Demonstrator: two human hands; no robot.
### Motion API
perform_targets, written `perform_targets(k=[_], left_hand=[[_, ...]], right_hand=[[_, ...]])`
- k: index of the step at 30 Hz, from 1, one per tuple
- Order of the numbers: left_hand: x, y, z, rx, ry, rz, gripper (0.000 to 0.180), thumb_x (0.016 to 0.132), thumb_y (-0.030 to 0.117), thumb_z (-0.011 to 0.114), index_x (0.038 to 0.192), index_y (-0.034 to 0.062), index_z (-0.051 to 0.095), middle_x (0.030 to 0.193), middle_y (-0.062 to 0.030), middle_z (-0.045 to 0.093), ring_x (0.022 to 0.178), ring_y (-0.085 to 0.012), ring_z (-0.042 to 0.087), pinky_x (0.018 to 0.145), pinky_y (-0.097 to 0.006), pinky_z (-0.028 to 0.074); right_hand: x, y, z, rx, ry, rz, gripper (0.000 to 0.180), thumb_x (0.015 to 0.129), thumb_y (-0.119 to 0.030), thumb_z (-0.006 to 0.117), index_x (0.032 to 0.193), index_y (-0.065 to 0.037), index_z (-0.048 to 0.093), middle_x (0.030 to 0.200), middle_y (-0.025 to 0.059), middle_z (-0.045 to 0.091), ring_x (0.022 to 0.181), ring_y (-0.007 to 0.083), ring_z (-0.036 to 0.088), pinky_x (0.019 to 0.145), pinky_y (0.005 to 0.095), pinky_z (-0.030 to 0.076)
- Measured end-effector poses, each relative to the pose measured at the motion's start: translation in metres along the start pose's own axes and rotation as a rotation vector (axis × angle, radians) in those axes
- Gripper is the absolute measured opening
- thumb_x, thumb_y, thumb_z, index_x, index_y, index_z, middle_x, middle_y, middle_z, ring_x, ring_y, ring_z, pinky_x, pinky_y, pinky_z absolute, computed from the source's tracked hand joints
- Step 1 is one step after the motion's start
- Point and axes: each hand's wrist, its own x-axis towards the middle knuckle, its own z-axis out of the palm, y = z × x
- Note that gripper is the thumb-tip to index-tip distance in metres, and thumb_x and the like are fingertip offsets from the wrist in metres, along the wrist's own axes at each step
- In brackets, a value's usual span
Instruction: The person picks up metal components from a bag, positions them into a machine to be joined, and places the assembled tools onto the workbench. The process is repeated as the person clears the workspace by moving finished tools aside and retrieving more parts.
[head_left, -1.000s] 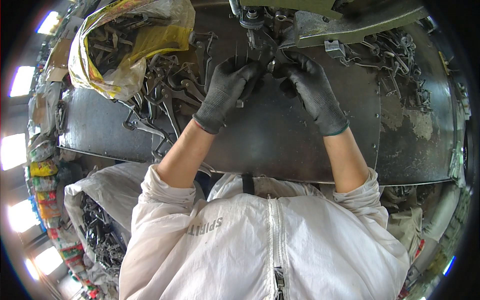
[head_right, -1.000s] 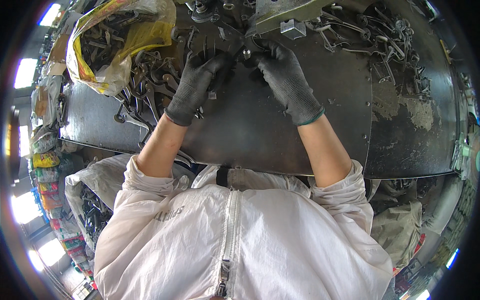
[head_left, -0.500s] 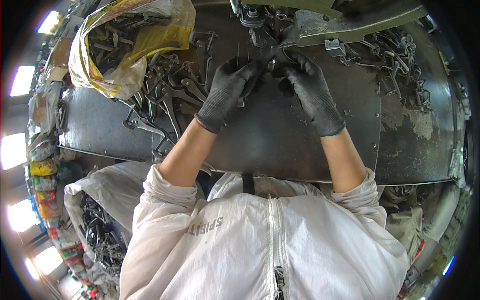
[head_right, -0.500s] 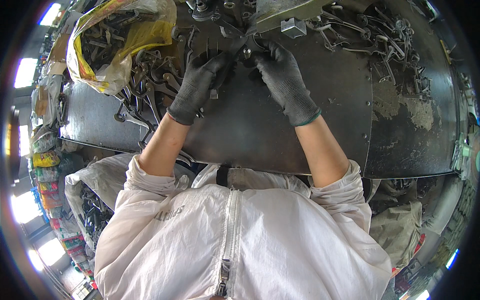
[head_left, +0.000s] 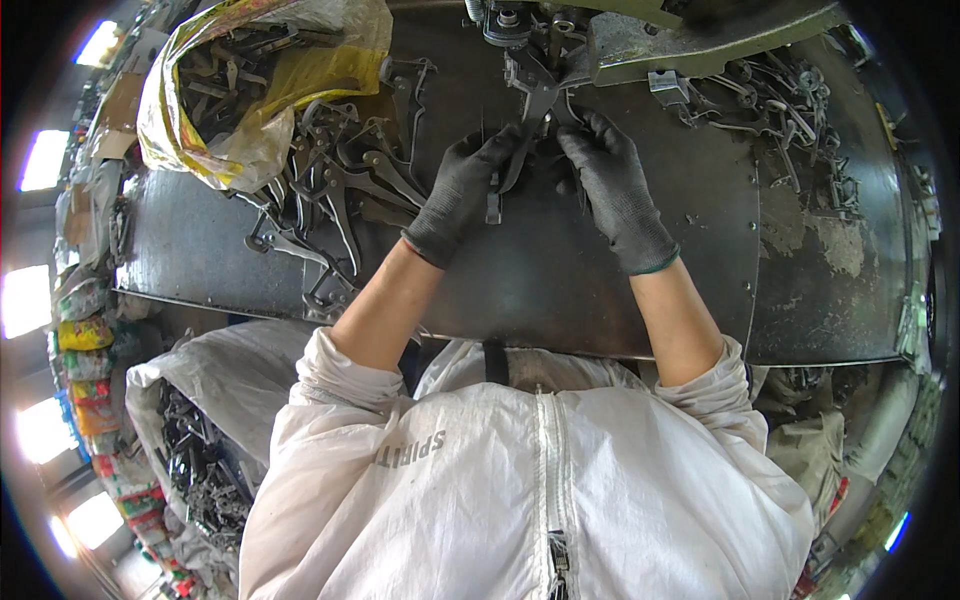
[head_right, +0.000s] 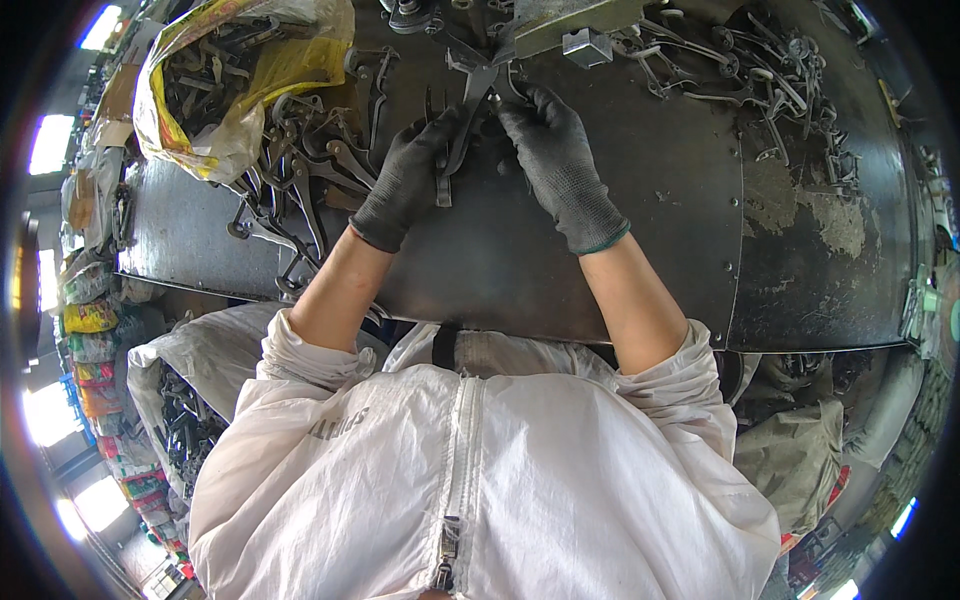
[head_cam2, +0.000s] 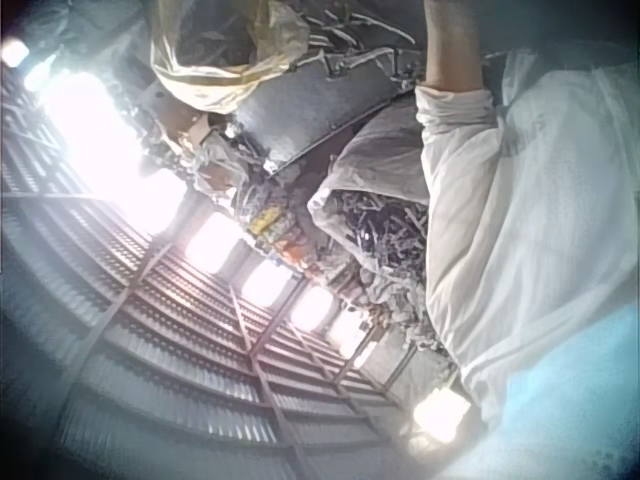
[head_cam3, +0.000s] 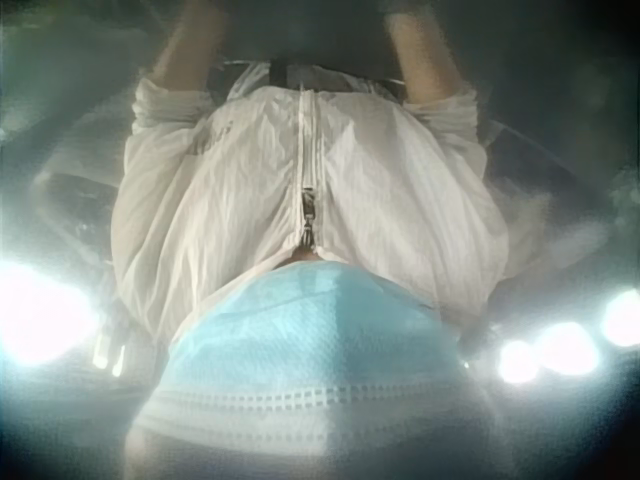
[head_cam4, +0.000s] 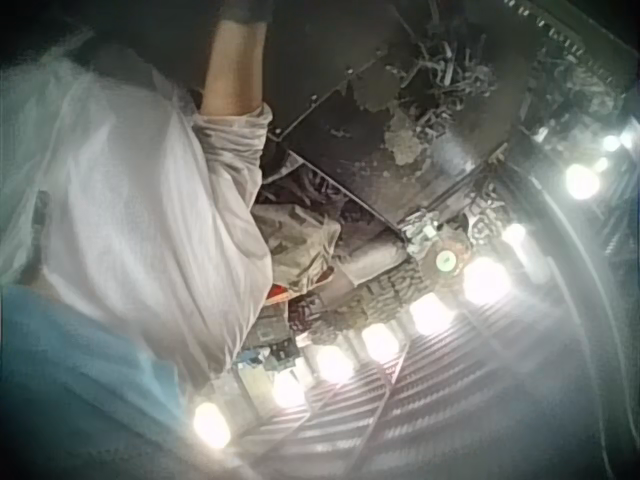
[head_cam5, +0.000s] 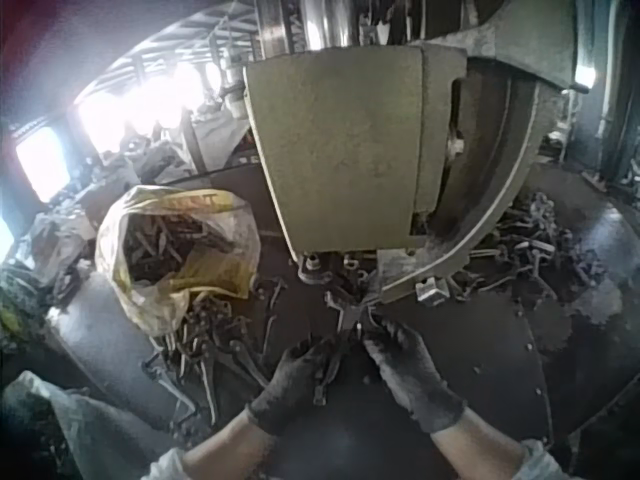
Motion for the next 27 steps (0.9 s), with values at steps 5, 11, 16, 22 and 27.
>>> perform_targets(k=[5, 11, 16, 22, 27], left_hand=[[-0.005, 0.008, 0.004, -0.004, 0.012, 0.032, 0.042, 0.105, 0.042, 0.058, 0.114, 0.0025, 0.07, 0.094, -0.0021, 0.071, 0.082, -0.0074, 0.062, 0.075, -0.024, 0.05], [-0.007, 0.013, 0.003, 0.073, 0.0, 0.055, 0.04, 0.104, 0.037, 0.059, 0.117, 0.0003, 0.069, 0.096, -0.0041, 0.072, 0.084, -0.0094, 0.065, 0.079, -0.025, 0.052], [-0.002, 0.008, 0.0, 0.058, 0.013, 0.074, 0.04, 0.105, 0.036, 0.058, 0.118, -0.0009, 0.069, 0.096, -0.006, 0.073, 0.087, -0.0112, 0.067, 0.081, -0.027, 0.053], [-0.004, 0.013, 0.003, 0.096, 0.032, 0.075, 0.04, 0.105, 0.035, 0.058, 0.117, -0.002, 0.068, 0.098, -0.0068, 0.073, 0.088, -0.0122, 0.069, 0.083, -0.027, 0.054], [-0.003, 0.014, 0.001, 0.106, 0.034, 0.092, 0.038, 0.104, 0.032, 0.059, 0.118, -0.002, 0.069, 0.099, -0.0071, 0.073, 0.089, -0.0128, 0.07, 0.082, -0.027, 0.054]], right_hand=[[0.002, 0.0, -0.004, 0.02, -0.017, 0.022, 0.035, 0.104, -0.022, 0.062, 0.133, -0.004, 0.062, 0.102, 0.0032, 0.071, 0.085, 0.0088, 0.066, 0.06, 0.0259, 0.056], [0.002, 0.001, -0.004, -0.001, -0.028, 0.025, 0.035, 0.103, -0.02, 0.06, 0.135, -0.004, 0.061, 0.104, 0.0042, 0.072, 0.086, 0.0089, 0.067, 0.061, 0.0253, 0.057], [0.004, 0.002, -0.005, -0.017, -0.027, -0.017, 0.036, 0.103, -0.018, 0.059, 0.136, -0.003, 0.06, 0.102, 0.0045, 0.072, 0.078, 0.0087, 0.067, 0.061, 0.0245, 0.057], [0.003, 0.002, -0.005, -0.028, -0.015, 0.002, 0.037, 0.103, -0.017, 0.058, 0.138, -0.002, 0.059, 0.105, 0.0057, 0.073, 0.078, 0.0086, 0.068, 0.061, 0.0244, 0.057], [0.004, 0.001, -0.005, -0.001, -0.022, -0.029, 0.038, 0.103, -0.015, 0.059, 0.139, -0.003, 0.058, 0.104, 0.0052, 0.073, 0.077, 0.0088, 0.068, 0.061, 0.024, 0.057]])
